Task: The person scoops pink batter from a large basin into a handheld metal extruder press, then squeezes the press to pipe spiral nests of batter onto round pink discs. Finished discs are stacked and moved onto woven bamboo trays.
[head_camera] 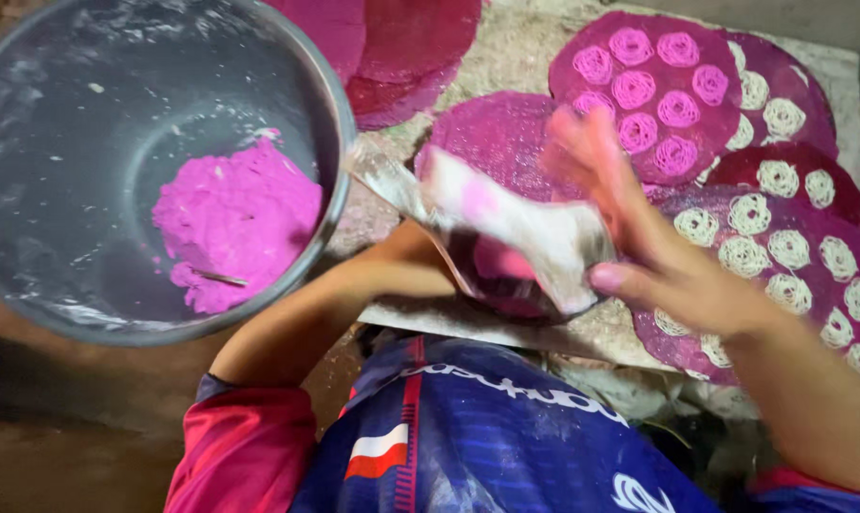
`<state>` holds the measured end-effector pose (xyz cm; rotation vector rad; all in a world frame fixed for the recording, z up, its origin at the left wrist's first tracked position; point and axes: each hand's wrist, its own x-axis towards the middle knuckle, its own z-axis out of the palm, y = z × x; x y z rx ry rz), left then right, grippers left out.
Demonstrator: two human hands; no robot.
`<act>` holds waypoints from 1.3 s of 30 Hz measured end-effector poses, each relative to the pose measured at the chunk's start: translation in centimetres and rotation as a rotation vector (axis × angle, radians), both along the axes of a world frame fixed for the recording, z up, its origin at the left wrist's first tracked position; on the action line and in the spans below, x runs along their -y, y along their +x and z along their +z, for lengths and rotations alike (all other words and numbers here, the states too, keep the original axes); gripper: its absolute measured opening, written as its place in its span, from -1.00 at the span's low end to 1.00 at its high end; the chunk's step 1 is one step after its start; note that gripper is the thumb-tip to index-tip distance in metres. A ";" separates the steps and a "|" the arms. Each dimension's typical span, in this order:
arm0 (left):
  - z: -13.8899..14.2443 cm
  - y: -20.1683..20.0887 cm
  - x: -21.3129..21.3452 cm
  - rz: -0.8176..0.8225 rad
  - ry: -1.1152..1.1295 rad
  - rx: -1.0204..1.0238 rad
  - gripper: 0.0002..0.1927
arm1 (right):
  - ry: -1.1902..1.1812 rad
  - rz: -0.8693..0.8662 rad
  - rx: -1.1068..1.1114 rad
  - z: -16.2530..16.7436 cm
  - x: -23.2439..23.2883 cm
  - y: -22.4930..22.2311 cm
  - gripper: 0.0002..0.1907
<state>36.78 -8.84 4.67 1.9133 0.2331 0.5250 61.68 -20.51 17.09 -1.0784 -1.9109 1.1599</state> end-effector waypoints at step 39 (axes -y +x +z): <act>-8.8 8.4 -7.9 -0.403 -1.203 1.269 -0.67 | -0.840 -0.313 0.417 -9.7 1.0 6.1 -0.09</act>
